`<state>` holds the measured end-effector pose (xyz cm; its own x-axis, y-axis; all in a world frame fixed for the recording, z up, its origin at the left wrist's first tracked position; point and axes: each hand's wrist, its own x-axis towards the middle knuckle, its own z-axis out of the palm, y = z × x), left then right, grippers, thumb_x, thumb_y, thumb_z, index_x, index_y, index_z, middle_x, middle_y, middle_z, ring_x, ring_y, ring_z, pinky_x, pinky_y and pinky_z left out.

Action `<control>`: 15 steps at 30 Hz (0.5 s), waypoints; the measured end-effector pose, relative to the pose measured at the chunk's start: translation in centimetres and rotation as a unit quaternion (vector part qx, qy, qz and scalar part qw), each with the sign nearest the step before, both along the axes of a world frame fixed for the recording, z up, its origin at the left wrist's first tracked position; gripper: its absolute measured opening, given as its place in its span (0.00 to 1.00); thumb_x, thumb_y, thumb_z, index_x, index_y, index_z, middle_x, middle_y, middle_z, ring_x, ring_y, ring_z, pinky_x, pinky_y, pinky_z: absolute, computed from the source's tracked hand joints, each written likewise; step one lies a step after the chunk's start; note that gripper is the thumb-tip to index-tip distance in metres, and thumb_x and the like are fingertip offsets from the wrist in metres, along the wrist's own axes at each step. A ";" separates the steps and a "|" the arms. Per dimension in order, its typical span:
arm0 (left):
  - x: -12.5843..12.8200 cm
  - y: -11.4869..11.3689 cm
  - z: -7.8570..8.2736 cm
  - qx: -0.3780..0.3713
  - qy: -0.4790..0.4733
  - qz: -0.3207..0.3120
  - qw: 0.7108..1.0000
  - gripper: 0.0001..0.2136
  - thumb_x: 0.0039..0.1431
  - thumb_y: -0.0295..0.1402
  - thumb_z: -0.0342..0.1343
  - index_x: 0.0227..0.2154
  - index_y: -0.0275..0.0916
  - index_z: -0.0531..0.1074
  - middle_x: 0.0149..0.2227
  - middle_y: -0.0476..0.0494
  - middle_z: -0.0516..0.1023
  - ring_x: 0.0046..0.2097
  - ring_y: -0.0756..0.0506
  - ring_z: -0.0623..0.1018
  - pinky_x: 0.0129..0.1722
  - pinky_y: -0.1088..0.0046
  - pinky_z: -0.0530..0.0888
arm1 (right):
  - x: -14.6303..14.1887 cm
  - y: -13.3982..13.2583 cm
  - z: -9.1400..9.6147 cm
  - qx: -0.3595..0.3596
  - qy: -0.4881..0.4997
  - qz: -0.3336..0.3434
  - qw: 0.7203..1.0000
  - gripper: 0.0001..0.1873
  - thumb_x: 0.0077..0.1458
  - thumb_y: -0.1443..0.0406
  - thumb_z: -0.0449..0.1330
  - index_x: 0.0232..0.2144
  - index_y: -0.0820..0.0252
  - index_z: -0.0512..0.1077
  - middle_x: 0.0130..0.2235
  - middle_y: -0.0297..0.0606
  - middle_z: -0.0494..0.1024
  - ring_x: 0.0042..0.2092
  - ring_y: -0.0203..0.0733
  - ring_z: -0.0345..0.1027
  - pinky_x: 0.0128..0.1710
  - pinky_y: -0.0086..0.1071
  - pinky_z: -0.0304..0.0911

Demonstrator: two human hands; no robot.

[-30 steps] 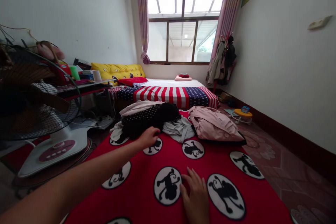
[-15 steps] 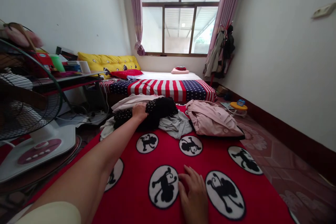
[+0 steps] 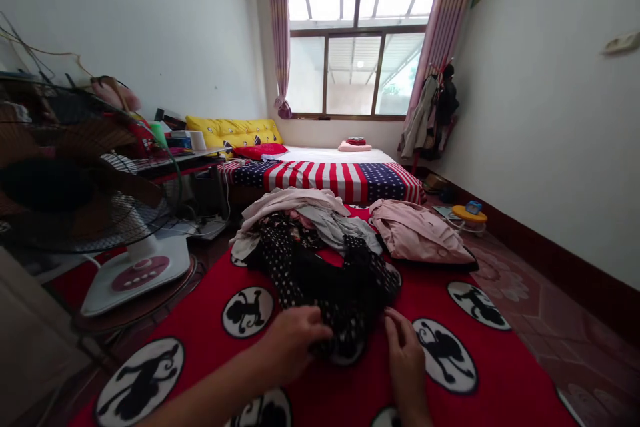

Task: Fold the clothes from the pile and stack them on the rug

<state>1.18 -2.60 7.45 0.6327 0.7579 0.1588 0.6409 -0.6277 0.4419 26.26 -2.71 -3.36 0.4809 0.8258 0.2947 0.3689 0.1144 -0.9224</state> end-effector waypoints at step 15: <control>-6.9 -2.2 -9.7 -0.008 -0.372 0.298 0.879 0.09 0.56 0.31 0.54 0.37 0.42 0.78 0.43 0.39 0.76 0.48 0.38 0.74 0.53 0.59 0.68 | -8.6 -3.0 2.2 0.168 -0.346 0.123 0.915 0.23 0.59 0.58 0.55 0.55 0.57 0.62 0.56 0.45 0.68 0.57 0.49 0.61 0.57 0.44 0.57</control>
